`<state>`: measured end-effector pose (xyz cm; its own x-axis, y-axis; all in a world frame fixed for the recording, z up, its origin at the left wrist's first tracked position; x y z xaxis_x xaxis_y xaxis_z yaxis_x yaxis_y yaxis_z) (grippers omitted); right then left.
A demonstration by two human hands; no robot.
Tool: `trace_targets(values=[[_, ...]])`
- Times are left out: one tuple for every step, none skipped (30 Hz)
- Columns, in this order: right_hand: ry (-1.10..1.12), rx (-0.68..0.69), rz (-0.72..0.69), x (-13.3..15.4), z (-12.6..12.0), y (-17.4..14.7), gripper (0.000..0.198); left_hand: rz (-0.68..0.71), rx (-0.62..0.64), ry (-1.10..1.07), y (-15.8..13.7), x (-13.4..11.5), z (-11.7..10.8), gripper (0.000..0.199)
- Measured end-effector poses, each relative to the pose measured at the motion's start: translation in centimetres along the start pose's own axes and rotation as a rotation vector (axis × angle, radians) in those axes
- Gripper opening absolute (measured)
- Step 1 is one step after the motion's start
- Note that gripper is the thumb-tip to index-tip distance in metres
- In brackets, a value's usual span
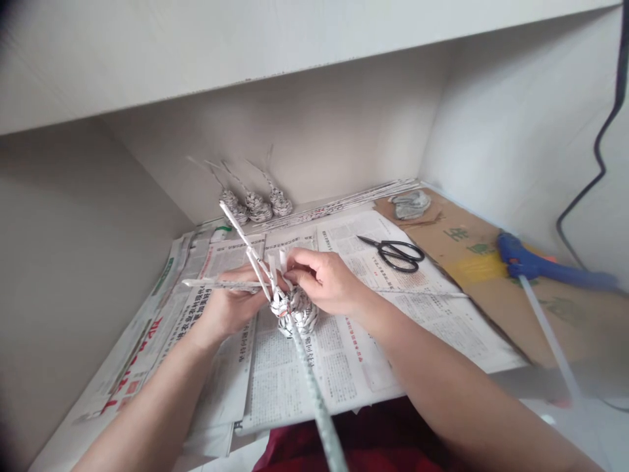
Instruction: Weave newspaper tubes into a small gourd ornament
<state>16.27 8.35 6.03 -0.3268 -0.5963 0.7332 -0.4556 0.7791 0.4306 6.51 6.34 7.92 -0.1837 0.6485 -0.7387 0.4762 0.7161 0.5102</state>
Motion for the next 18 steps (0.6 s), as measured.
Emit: trace_targets(values=[[-0.006, -0.003, -0.002, 0.0, 0.0, 0.0, 0.014, 0.005, 0.007, -0.007, 0.0, 0.0, 0.0, 0.016], [-0.009, -0.007, -0.003, 0.0, 0.0, 0.0, 0.014, 0.012, 0.009, -0.011, 0.0, -0.1, 0.0, 0.015], [-0.008, -0.016, -0.006, 0.0, -0.1, 0.0, 0.014, 0.021, 0.013, -0.012, 0.0, -0.1, 0.0, 0.014], [0.000, -0.027, -0.011, 0.1, -0.2, 0.1, 0.014, 0.031, 0.014, -0.008, 0.0, -0.2, -0.1, 0.014], [0.011, -0.037, -0.017, 0.2, -0.3, 0.1, 0.013, 0.040, 0.014, 0.000, 0.0, -0.3, -0.1, 0.014], [0.023, -0.049, -0.027, 0.4, -0.4, 0.0, 0.013, 0.048, 0.016, 0.014, 0.0, -0.4, -0.1, 0.015], [0.032, -0.063, -0.041, 0.6, -0.5, 0.0, 0.013, 0.055, 0.016, 0.029, 0.0, -0.5, -0.2, 0.016], [0.035, -0.080, -0.054, 0.7, -0.6, 0.0, 0.013, 0.062, 0.014, 0.043, -0.1, -0.6, -0.2, 0.017], [0.033, -0.097, -0.064, 0.9, -0.7, -0.1, 0.014, 0.067, 0.011, 0.054, -0.1, -0.6, -0.1, 0.017], [0.025, -0.113, -0.073, 0.9, -0.8, -0.2, 0.015, 0.064, -0.001, 0.058, -0.2, -0.6, -0.2, 0.016], [0.013, -0.126, -0.084, 1.0, -0.8, -0.2, 0.015, 0.050, -0.032, 0.052, -0.2, -0.5, -0.3, 0.013], [-0.002, -0.138, -0.102, 1.1, -0.7, -0.3, 0.015, 0.023, -0.079, 0.037, -0.3, -0.2, -0.7, 0.009], [-0.019, -0.148, -0.127, 1.2, -0.6, -0.3, 0.015, -0.015, -0.135, 0.015, -0.4, 0.2, -1.1, 0.006], [-0.036, -0.160, -0.159, 1.5, -0.6, -0.4, 0.015, -0.058, -0.187, -0.009, -0.5, 0.6, -1.5, 0.009], [-0.049, -0.176, -0.196, 1.7, -0.5, -0.5, 0.014, -0.098, -0.226, -0.035, -0.6, 1.0, -1.7, 0.014], [-0.059, -0.189, -0.230, 2.0, -0.5, -0.5, 0.014, -0.132, -0.247, -0.062, -0.6, 1.4, -1.8, 0.017], [-0.067, -0.198, -0.257, 2.2, -0.5, -0.6, 0.014, -0.158, -0.248, -0.088, -0.6, 1.7, -1.7, 0.020], [-0.071, -0.205, -0.275, 2.3, -0.5, -0.6, 0.015, -0.180, -0.240, -0.117, -0.5, 1.9, -1.6, 0.020]])
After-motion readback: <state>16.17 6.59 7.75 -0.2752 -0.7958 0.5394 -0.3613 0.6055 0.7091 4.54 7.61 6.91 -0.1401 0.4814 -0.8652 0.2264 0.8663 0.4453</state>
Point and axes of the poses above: each hand's wrist, its own y-axis towards the middle knuckle, its own z-axis out of the palm, x = y × z, the point moved 10 cm from there along y, towards the middle knuckle, and after that the axes turned 12 degrees about -y, right-handed, at the moved point
